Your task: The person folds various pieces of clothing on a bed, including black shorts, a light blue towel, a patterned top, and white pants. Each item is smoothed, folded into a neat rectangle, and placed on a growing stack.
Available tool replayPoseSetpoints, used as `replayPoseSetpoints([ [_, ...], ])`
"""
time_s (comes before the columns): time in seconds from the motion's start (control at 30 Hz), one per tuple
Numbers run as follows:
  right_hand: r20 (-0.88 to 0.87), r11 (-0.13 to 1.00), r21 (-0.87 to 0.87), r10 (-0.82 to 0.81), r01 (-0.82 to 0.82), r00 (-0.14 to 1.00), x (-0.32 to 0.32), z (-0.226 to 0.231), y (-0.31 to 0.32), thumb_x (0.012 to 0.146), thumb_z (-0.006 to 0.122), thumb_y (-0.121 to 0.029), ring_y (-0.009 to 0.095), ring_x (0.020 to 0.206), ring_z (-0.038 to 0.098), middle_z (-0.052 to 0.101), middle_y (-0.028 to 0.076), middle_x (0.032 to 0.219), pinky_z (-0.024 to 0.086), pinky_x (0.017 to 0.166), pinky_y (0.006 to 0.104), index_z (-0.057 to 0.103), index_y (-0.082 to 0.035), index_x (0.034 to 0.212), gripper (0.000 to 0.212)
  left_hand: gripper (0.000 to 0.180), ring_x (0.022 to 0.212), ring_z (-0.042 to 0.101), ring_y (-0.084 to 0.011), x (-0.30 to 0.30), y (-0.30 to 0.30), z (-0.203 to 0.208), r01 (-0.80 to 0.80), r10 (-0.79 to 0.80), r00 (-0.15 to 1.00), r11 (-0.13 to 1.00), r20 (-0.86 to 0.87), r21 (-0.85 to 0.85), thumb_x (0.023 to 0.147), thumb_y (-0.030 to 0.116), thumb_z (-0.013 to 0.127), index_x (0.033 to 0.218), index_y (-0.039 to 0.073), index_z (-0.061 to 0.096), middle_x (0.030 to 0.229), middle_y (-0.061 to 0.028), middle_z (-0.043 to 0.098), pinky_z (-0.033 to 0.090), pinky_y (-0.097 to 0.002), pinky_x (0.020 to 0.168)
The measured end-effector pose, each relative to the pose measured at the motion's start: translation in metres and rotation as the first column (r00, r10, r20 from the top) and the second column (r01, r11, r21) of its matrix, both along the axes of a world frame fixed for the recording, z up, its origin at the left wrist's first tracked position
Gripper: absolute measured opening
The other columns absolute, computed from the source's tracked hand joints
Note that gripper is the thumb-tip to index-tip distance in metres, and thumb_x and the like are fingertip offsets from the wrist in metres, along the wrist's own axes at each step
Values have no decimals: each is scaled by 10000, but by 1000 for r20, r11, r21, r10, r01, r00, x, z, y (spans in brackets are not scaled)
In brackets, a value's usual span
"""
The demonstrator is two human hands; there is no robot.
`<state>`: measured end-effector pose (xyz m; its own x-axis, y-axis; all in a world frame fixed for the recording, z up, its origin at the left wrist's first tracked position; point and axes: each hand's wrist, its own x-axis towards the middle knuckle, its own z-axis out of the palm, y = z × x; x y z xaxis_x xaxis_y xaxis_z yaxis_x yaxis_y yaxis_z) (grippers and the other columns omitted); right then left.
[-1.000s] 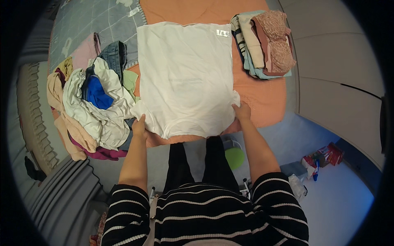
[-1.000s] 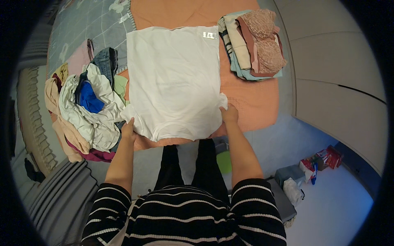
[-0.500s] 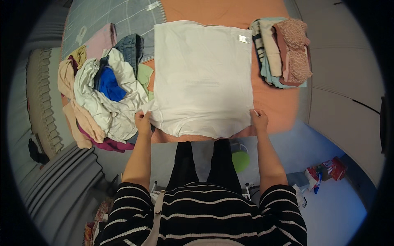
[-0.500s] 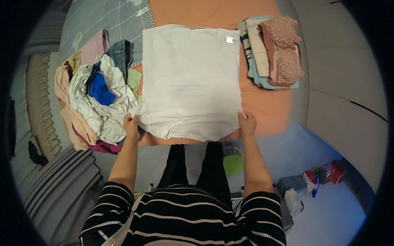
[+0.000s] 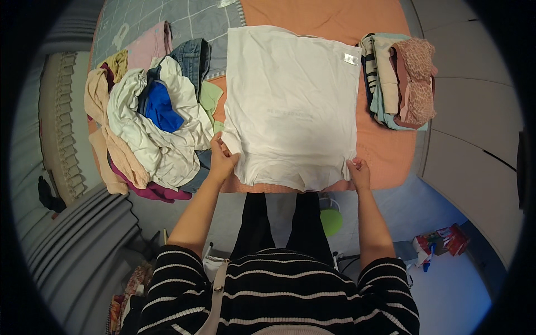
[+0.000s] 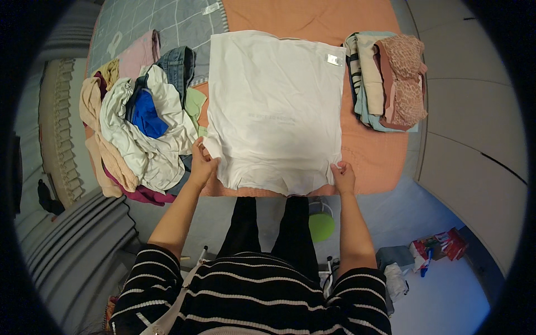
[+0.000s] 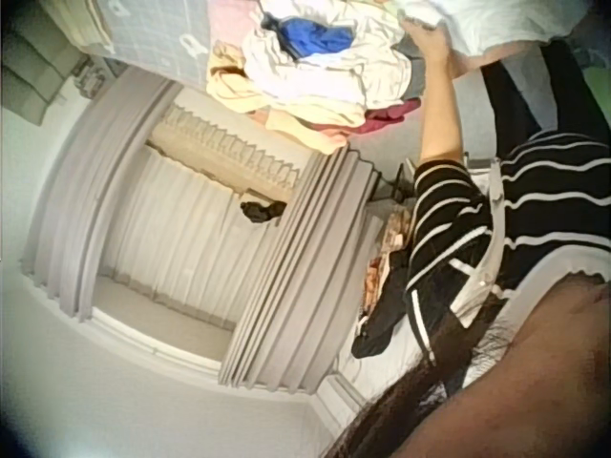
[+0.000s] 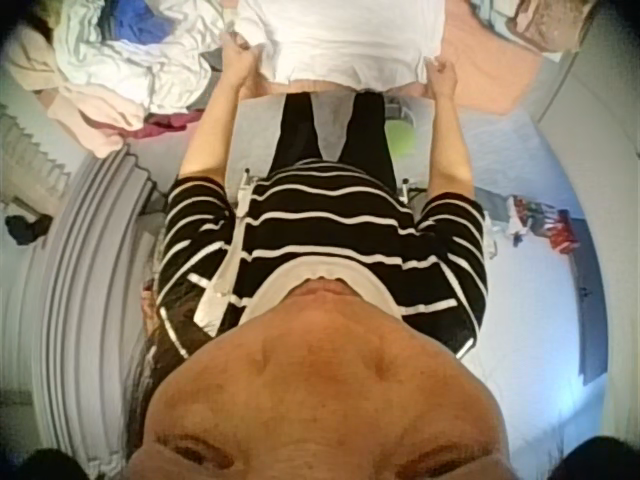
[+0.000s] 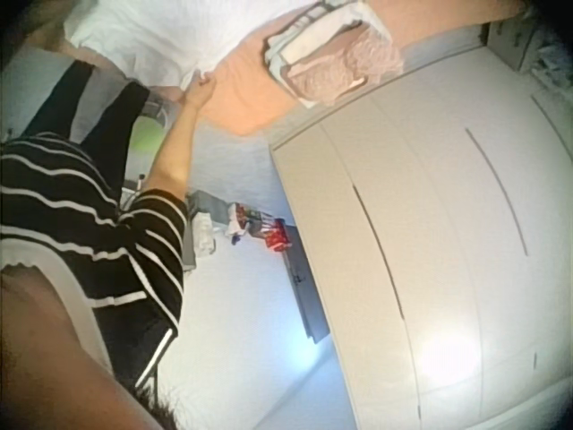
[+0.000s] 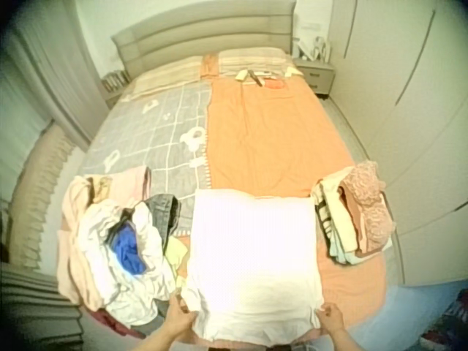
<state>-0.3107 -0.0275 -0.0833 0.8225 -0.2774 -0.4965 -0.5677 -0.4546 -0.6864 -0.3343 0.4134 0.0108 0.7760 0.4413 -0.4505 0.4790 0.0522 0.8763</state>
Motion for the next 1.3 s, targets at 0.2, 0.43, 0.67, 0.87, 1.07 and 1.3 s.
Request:
replayPoseSetpoints([
  [0.2, -261, 981, -194, -52, 1, 964, 9, 0, 6, 698, 806, -249, 128, 548, 516, 588, 24, 617, 427, 516, 276, 619, -41, 669, 281, 452, 827, 619, -139, 12, 9, -8, -212, 63, 955, 824, -288, -525, 774, -22, 660, 1201, 25, 521, 905, -26, 635, 492, -270, 744],
  [0.43, -302, 974, 116, -150, 192, 941, 13, -2, 2, 741, 745, -120, 113, 537, 524, 600, 18, 655, 431, 506, 260, 607, -54, 725, 154, 340, 872, 608, -116, -2, 41, -5, 214, -213, 972, 977, -104, 3, 773, 51, 714, 1095, 9, 615, 999, -36, 658, 489, -263, 762],
  [0.67, -213, 932, 331, -81, 150, 974, 16, 1, -26, 779, 697, -77, 110, 671, 568, 622, 32, 781, 468, 603, 256, 594, -25, 873, 148, 167, 710, 595, -135, -3, 101, 14, 103, -110, 993, 982, -35, -157, 779, 41, 695, 860, 40, 549, 791, -13, 627, 477, -290, 659],
  [0.87, -2, 868, -496, 1, -2, 1000, 14, 24, -23, 787, 663, -78, 200, 707, 578, 621, 84, 826, 470, 639, 304, 579, -14, 899, 153, 289, 767, 536, -342, -2, 76, 25, 386, -286, 907, 265, -310, 884, 743, 128, 706, 925, 25, 507, 811, -142, 567, 435, -418, 688],
  [1.07, 206, 906, -379, 281, -189, 937, -20, 44, 41, 785, 656, -151, 307, 901, 565, 583, 144, 919, 462, 799, 405, 580, -30, 943, 214, 193, 833, 563, -327, -39, -8, -2, 598, -691, 686, 357, -228, 718, 745, 150, 688, 864, 50, 574, 837, -124, 575, 463, -404, 713],
  [1.3, 75, 641, -431, 727, -635, 682, -52, 36, 126, 757, 670, -202, 336, 832, 578, 572, 129, 895, 482, 742, 428, 558, -81, 1027, 317, 215, 908, 581, -287, -90, -21, -81, 826, -559, 513, 116, -651, 551, 766, 185, 583, 957, 91, 547, 902, -84, 583, 471, -422, 751],
])
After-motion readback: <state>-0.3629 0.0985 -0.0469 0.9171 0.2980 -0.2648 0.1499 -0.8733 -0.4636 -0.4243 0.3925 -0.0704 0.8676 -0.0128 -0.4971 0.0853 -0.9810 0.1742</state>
